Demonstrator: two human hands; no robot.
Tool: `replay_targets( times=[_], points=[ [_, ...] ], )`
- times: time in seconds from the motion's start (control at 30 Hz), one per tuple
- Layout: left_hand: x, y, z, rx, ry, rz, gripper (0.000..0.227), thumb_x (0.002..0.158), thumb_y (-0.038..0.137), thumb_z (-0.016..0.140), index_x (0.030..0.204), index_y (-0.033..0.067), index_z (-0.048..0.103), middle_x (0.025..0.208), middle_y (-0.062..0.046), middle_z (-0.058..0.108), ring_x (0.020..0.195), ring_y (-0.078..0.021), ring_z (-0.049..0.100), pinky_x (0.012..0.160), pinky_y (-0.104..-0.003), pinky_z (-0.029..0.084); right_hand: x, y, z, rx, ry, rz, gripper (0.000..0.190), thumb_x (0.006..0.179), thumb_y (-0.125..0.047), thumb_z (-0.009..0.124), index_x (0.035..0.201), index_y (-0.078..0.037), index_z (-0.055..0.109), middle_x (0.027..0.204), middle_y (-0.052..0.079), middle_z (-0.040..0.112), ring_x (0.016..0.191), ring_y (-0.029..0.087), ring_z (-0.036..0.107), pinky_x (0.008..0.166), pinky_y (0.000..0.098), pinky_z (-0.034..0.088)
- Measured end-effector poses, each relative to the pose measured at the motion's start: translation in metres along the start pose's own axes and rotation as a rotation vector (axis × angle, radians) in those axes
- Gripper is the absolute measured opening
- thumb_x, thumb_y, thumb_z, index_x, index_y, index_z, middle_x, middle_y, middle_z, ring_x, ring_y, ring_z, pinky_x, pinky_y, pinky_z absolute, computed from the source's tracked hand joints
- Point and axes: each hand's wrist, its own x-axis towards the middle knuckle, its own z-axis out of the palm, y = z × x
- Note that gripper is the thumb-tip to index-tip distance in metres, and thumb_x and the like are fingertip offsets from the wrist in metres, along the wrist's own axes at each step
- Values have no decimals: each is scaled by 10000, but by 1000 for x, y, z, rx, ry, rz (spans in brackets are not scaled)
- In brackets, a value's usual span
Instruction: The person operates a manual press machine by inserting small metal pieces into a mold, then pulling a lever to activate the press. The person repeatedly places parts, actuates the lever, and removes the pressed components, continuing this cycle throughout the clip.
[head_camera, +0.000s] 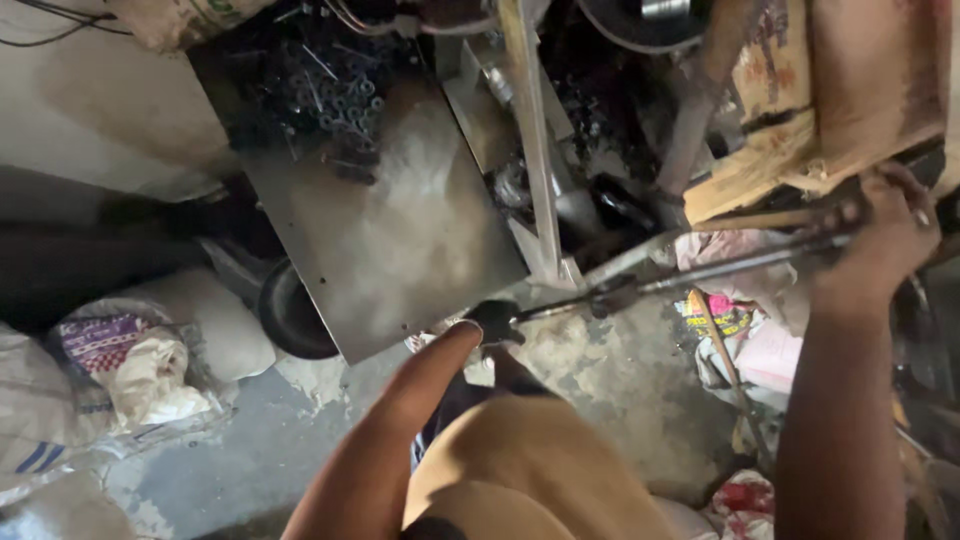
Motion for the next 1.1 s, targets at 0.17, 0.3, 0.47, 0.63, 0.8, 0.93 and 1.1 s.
replay_targets(
  times=[0.17, 0.3, 0.47, 0.63, 0.8, 0.93, 1.1],
  points=[
    [0, -45, 35, -123, -183, -155, 535, 738, 560, 780, 1004, 97, 804, 981, -178, 767, 918, -328, 708, 866, -441, 521, 3, 23, -24, -60, 2, -26, 209, 995, 9, 594, 1192, -36, 650, 790, 46, 526, 643, 153, 500, 587, 347, 473],
    [-32, -28, 25, -193, -68, -210, 530, 828, 617, 676, 949, 121, 818, 931, -192, 772, 872, -332, 737, 814, -444, 552, 48, 45, -46, -78, 115, 175, 150, 928, -72, 603, 1071, -55, 644, 728, 38, 519, 578, 180, 500, 548, 380, 491],
    [-101, 29, -25, -40, -64, -636, 558, 768, 623, 685, 984, 125, 812, 1001, -190, 750, 988, -340, 747, 859, -463, 577, 114, 99, -59, -279, 339, 585, 159, 917, -208, 602, 996, -81, 657, 689, 18, 508, 544, 175, 483, 525, 382, 481],
    [-147, 95, -75, -40, -102, -763, 649, 863, 702, 553, 1016, 115, 784, 1045, -188, 754, 1020, -317, 744, 906, -459, 561, 153, 158, -62, -412, 314, 758, 203, 919, -253, 581, 990, -78, 654, 673, 8, 479, 541, 169, 461, 524, 367, 457],
    [-161, 111, -88, -16, -57, -664, 577, 906, 653, 484, 1026, 172, 780, 1067, -143, 744, 1020, -346, 723, 894, -479, 554, 139, 169, -58, -284, 215, 763, 251, 921, -299, 559, 983, -74, 651, 657, -2, 450, 539, 163, 440, 523, 352, 432],
    [-176, 103, -73, 66, 136, -599, 502, 894, 603, 544, 987, 177, 792, 990, -143, 752, 962, -358, 723, 854, -483, 566, 134, 171, -56, -80, 116, 647, 290, 923, -336, 542, 978, -72, 649, 644, -10, 427, 537, 158, 422, 523, 340, 412],
    [-158, 129, -64, 234, 338, -567, 409, 884, 495, 630, 862, 117, 785, 876, -188, 732, 875, -385, 715, 803, -506, 568, 133, 186, -66, 84, 55, 564, 321, 915, -412, 556, 954, -106, 642, 631, -10, 405, 536, 163, 423, 517, 337, 395]
  ],
)
